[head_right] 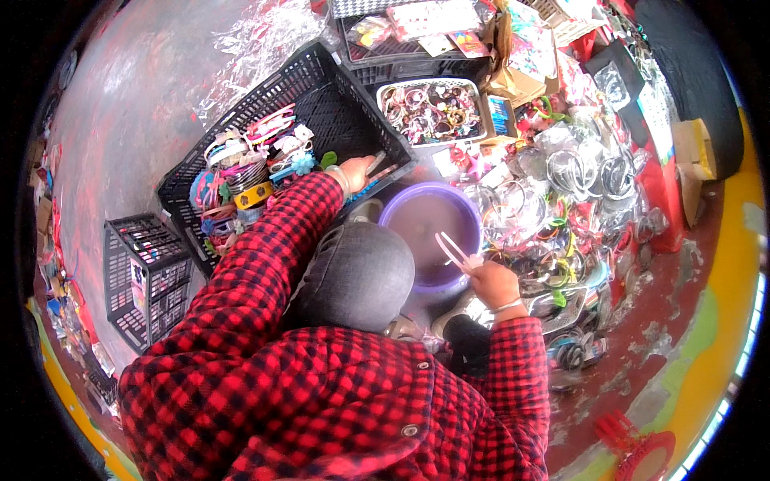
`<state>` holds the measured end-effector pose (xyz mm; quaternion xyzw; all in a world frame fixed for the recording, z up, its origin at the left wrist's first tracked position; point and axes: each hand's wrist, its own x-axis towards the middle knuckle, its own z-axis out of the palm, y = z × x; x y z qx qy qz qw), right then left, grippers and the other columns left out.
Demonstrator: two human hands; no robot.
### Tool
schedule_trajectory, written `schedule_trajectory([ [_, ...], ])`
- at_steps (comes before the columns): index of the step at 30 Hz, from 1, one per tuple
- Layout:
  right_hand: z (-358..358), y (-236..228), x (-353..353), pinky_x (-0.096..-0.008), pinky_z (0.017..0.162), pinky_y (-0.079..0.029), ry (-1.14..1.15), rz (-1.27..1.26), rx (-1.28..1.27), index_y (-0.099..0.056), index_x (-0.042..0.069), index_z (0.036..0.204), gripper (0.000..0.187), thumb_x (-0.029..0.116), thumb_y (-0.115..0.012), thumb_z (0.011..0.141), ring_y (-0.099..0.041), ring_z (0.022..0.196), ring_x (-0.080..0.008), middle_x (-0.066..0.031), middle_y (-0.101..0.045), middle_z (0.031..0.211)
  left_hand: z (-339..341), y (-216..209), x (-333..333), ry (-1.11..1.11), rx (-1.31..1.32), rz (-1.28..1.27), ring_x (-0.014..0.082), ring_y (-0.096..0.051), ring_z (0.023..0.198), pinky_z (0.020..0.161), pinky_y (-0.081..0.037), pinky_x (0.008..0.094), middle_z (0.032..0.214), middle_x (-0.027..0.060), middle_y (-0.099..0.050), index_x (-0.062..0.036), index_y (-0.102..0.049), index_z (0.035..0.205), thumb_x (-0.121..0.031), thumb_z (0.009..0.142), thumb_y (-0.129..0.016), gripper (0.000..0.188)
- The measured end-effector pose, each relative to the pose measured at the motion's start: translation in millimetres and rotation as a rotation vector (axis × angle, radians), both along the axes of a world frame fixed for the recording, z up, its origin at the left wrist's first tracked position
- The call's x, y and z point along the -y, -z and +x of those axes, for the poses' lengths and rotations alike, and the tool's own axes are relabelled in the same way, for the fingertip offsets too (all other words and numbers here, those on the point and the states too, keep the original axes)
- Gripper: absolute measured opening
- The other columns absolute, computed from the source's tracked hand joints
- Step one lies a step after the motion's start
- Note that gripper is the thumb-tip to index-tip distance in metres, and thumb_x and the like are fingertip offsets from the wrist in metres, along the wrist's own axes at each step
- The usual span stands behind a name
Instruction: The person sits on the floor and wipes various small plastic accessories, such as hair clips and combs, with a cloth. They pick up items from a black crate, clean them over a purple basin, and place them back into the crate.
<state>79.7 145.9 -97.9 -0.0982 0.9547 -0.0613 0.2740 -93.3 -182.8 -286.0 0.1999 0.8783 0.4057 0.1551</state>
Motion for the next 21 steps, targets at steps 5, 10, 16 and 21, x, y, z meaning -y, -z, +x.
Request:
schedule_trajectory([
  [5,2.2,3.1,-2.3,-0.0411,0.062,-0.047,-0.01,-0.021,-0.031,-0.066,0.012,0.076,0.018,0.026,-0.055,0.076,-0.058,0.071,-0.0296,-0.0102,-0.059,0.074,-6.5,-0.7,1.3,0.148,0.217,-0.128,0.0339,-0.06,0.081,0.07,-0.045,0.0396,0.084,0.0163,-0.063,-0.0101,-0.06,0.097,-0.025,0.083,-0.055,0.02],
  [10,3.8,7.2,-3.2,-0.0416,0.059,-0.046,-0.016,-0.035,-0.089,-0.066,0.012,0.073,0.019,0.027,-0.055,0.076,-0.058,0.067,-0.03,-0.0108,-0.057,0.069,-0.5,-10.7,-4.4,0.063,0.369,-0.11,0.0294,-0.06,0.078,0.069,-0.045,0.0363,0.083,0.0155,-0.063,-0.0102,-0.058,0.103,-0.021,0.083,-0.053,0.024],
  [16,2.8,4.0,-1.1,-0.0413,0.063,-0.047,-0.005,0.002,-0.034,-0.065,0.011,0.074,0.019,0.027,-0.055,0.077,-0.058,0.072,-0.0293,-0.0098,-0.059,0.075,0.1,17.0,-2.0,0.044,0.387,-0.171,0.0356,-0.055,0.099,0.081,-0.044,0.0377,0.101,0.0245,-0.057,-0.0021,-0.046,0.119,-0.024,0.085,-0.049,0.04],
  [21,3.2,4.9,-1.8,-0.042,0.063,-0.047,-0.001,0.014,-0.027,-0.064,0.01,0.072,0.019,0.027,-0.054,0.077,-0.058,0.071,-0.0297,-0.01,-0.059,0.075,-7.5,33.8,3.7,0.162,0.178,-0.152,0.0358,-0.051,0.107,0.09,-0.041,0.0361,0.119,0.0278,-0.048,0.0085,-0.039,0.124,-0.016,0.084,-0.043,0.046],
])
